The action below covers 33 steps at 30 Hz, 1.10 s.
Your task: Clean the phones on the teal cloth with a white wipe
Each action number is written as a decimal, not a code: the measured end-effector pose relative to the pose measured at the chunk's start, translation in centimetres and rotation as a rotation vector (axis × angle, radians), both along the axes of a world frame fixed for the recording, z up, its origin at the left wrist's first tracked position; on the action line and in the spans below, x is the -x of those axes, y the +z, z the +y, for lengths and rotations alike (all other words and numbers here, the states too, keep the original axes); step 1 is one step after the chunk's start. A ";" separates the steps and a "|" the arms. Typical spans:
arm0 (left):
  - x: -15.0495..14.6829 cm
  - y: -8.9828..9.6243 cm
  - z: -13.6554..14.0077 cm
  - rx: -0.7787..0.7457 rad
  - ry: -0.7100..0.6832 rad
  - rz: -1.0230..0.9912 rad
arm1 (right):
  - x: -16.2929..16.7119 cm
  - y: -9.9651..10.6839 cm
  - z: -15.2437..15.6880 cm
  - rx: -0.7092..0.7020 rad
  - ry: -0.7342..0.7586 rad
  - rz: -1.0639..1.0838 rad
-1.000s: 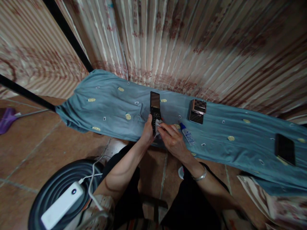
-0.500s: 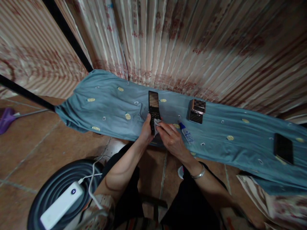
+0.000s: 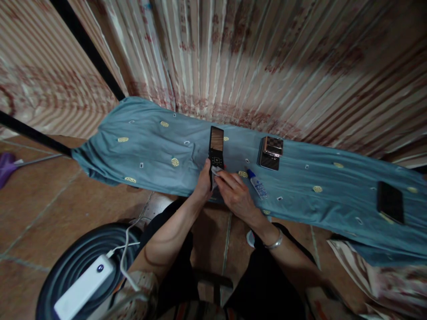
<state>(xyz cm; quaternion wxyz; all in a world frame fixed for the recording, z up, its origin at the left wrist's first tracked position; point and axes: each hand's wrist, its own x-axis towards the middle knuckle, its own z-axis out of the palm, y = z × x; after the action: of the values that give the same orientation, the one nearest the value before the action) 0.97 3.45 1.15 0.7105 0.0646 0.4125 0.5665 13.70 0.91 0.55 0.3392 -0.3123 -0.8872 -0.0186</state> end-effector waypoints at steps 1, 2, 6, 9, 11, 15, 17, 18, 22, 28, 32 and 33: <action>-0.1 0.0 -0.1 0.017 -0.003 0.008 | 0.1 0.0 -0.1 0.010 0.010 -0.004; -0.2 0.1 -0.1 0.030 -0.005 0.013 | 0.1 -0.1 -0.1 0.024 0.019 -0.006; -0.4 0.0 -0.1 0.044 -0.008 -0.002 | 0.1 -0.1 -0.2 0.064 0.028 -0.015; -0.1 -0.2 0.2 0.002 -0.004 -0.010 | 0.0 0.1 -0.1 0.059 0.014 -0.025; 0.2 -0.3 0.4 -0.029 -0.003 0.008 | -0.2 0.2 0.0 0.047 -0.002 -0.023; 0.5 -0.6 0.7 -0.071 0.044 0.081 | -0.6 0.0 0.3 0.017 -0.043 -0.007; 0.5 -0.6 0.8 -0.092 0.063 0.101 | -0.8 -0.1 0.4 0.037 -0.055 -0.001; 0.5 -0.6 0.8 -0.102 0.064 0.102 | -0.9 -0.2 0.5 0.055 -0.057 0.006; 0.4 -0.4 0.7 -0.113 0.028 0.074 | -0.9 -0.3 0.5 0.109 -0.055 0.034; 0.2 -0.5 0.2 -0.098 -0.038 0.083 | -0.5 -0.1 0.1 0.118 -0.055 0.029; 0.0 -1.1 -0.1 -0.095 -0.025 0.129 | -0.3 -0.1 0.0 0.152 -0.018 0.025; 0.0 -1.2 -0.1 -0.099 -0.023 0.137 | -0.3 -0.1 0.0 0.154 -0.010 0.025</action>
<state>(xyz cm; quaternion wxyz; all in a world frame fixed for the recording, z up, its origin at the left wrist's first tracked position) 1.01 3.31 -0.02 0.6829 0.1430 0.4309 0.5723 13.98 0.92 0.49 0.3253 -0.3423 -0.8800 0.0518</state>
